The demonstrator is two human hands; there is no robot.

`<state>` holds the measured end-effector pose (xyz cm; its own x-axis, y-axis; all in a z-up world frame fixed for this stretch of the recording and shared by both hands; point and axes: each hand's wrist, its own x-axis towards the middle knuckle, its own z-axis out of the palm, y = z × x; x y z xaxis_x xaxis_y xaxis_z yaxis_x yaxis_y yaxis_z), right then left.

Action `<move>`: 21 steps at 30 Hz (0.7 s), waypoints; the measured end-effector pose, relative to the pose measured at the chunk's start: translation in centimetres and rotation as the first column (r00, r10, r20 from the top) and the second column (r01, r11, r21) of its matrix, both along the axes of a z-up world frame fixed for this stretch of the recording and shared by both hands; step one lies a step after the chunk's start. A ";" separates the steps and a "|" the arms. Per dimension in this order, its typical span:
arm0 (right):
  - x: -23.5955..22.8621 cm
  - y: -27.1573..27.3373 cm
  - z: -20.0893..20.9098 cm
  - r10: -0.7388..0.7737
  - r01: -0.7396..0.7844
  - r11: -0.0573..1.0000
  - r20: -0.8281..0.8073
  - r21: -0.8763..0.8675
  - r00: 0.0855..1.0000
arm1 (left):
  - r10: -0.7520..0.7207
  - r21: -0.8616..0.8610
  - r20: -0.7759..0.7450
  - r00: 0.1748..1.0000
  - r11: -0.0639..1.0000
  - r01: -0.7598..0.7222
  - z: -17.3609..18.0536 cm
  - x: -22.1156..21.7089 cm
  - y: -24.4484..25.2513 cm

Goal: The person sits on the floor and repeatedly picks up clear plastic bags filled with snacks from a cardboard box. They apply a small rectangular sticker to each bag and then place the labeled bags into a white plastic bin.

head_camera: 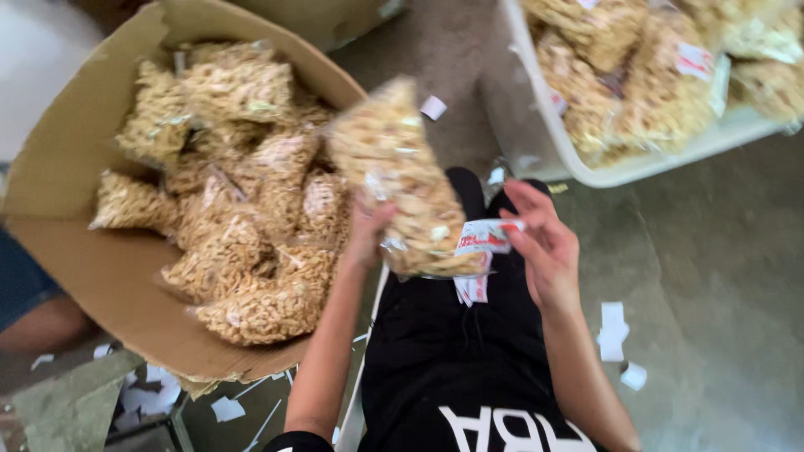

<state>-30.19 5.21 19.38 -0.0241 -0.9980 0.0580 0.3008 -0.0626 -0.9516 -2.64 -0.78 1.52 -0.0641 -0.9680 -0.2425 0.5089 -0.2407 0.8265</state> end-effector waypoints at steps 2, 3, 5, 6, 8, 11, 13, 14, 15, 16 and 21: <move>-0.4 0.0 -0.2 0.048 -0.048 0.998 -0.003 0.030 0.999 | -0.058 -0.049 0.079 0.995 0.997 0.062 2.6 -3.9 1.4; -0.5 0.1 -0.5 0.070 -0.070 0.996 -0.004 0.046 0.998 | -0.087 -0.072 0.117 0.989 0.993 0.096 3.7 -5.2 2.1; -0.9 0.5 -1.3 0.068 -0.066 0.986 -0.012 0.155 0.998 | -0.163 -0.060 0.146 0.976 0.983 0.173 4.9 -6.9 3.4; -1.0 0.6 -1.7 0.075 -0.070 0.975 -0.014 0.210 0.997 | -0.194 -0.052 0.160 0.968 0.978 0.204 5.1 -7.4 3.7; -1.3 1.3 -2.4 0.060 -0.061 0.973 0.011 0.224 0.998 | -0.208 -0.071 0.208 0.956 0.971 0.227 4.6 -7.9 4.4; -1.3 2.1 -3.0 0.025 -0.024 0.969 -0.001 0.246 1.000 | -0.198 -0.131 0.234 0.952 0.964 0.233 3.1 -8.4 5.2; -1.4 2.1 -3.3 0.006 0.000 0.970 -0.024 0.243 1.000 | -0.185 -0.188 0.239 0.953 0.954 0.232 2.4 -8.6 5.3; -1.4 2.1 -3.5 0.000 0.008 0.971 -0.033 0.240 0.999 | -0.183 -0.211 0.243 0.953 0.949 0.236 2.3 -8.7 5.5; -1.4 2.2 -3.6 -0.007 0.016 0.971 -0.041 0.237 0.999 | -0.181 -0.234 0.247 0.952 0.942 0.240 2.5 -8.7 5.6; -1.4 2.2 -3.7 -0.008 0.019 0.971 -0.047 0.237 0.999 | -0.191 -0.239 0.249 0.949 0.938 0.251 2.9 -8.7 5.7; -1.5 2.4 -4.1 -0.025 0.051 0.971 -0.113 0.232 0.993 | -0.211 -0.235 0.242 0.947 0.934 0.269 6.3 -9.2 5.8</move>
<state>-31.71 7.59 15.25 -0.0687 -0.9825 -0.1730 0.1966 0.1567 -0.9679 -11.82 4.99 7.82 -0.2779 -0.9605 -0.0167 0.2715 -0.0952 0.9577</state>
